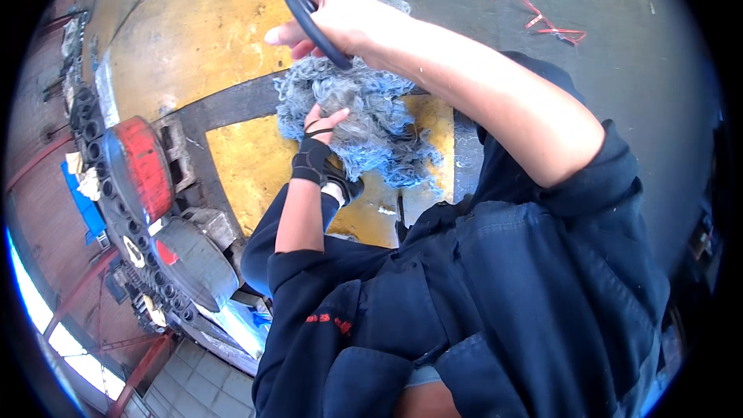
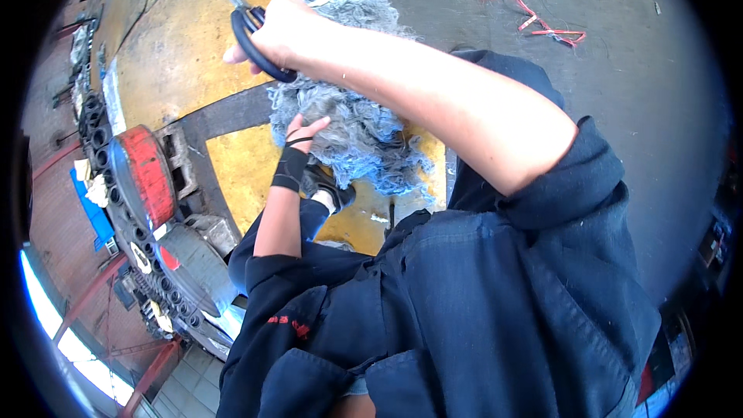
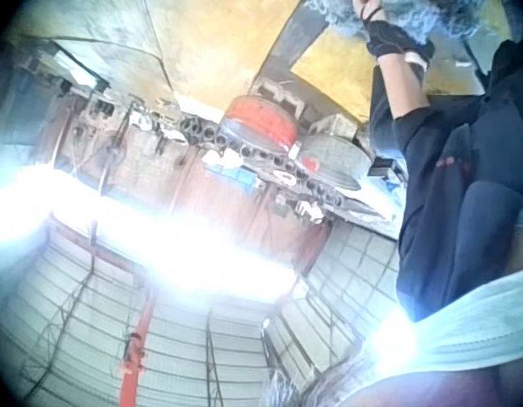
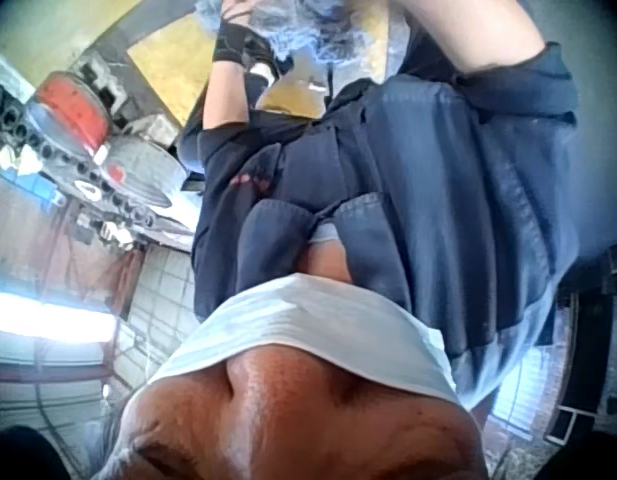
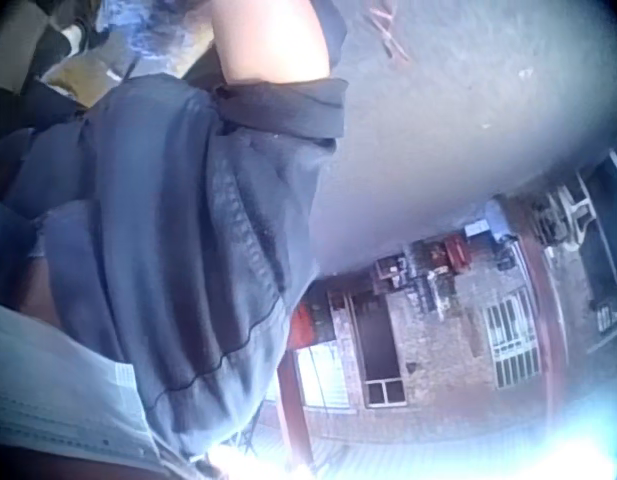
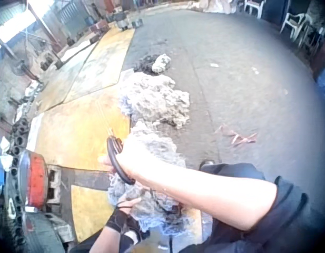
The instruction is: The person cuts a strip of insulation material with scissors while holding it by hand.
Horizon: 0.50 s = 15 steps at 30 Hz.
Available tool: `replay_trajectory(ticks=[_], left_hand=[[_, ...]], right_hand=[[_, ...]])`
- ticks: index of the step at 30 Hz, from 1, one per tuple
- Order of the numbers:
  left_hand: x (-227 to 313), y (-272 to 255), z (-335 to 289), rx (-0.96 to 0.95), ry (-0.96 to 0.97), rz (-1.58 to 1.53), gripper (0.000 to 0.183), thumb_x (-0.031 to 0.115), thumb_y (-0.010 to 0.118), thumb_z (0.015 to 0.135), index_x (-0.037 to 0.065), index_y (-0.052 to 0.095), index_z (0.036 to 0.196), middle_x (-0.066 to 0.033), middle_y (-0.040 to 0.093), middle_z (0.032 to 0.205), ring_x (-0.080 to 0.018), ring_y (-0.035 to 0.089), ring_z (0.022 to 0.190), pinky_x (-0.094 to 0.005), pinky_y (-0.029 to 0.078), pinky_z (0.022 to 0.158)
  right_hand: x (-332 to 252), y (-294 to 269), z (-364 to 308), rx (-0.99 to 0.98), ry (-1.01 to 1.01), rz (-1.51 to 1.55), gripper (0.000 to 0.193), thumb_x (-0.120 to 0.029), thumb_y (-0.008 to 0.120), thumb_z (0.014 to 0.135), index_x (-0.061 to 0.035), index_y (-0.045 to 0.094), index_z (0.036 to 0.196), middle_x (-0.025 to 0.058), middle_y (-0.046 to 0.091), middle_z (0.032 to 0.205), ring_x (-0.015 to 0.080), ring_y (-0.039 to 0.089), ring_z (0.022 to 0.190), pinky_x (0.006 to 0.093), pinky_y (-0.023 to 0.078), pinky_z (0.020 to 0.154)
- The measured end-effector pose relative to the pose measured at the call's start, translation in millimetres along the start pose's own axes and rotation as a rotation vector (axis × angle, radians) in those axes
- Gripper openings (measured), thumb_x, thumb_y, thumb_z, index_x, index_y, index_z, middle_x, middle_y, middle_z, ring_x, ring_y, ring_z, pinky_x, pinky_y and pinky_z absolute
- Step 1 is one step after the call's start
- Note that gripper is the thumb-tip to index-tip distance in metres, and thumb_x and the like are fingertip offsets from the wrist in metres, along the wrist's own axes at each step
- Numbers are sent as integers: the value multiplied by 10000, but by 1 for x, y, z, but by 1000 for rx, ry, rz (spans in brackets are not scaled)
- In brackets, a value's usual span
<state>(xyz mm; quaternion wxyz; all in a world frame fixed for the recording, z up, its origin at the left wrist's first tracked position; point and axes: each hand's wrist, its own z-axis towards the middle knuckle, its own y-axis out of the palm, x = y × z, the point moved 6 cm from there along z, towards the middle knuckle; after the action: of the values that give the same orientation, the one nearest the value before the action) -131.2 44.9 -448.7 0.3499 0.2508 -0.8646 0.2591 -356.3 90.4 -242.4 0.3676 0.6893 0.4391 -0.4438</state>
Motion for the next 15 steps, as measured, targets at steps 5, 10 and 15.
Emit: replay_trajectory(ticks=[5,10,15], left_hand=[[71,-73,-59,137,285,-323,472,93,691,788,32,490,1211,-110,583,1116,-201,574,984,-343,476,839],[166,-109,-136,238,528,-589,472,118,577,881,52,391,1310,-133,535,1214,-272,552,1075,-433,480,891],[227,-112,-177,115,618,-831,372,205,484,938,10,463,1254,-165,536,1229,-298,530,1113,-457,426,955]], right_hand=[[-7,-4,0,44,-58,-21,481,-353,809,644,45,619,837,133,651,719,172,637,627,278,505,575],[6,-4,-3,-22,-53,-22,514,-364,819,633,42,599,859,158,641,761,188,646,675,288,538,615],[26,25,10,-182,-80,18,446,-303,854,580,-32,613,838,59,598,767,139,567,680,282,500,623]])
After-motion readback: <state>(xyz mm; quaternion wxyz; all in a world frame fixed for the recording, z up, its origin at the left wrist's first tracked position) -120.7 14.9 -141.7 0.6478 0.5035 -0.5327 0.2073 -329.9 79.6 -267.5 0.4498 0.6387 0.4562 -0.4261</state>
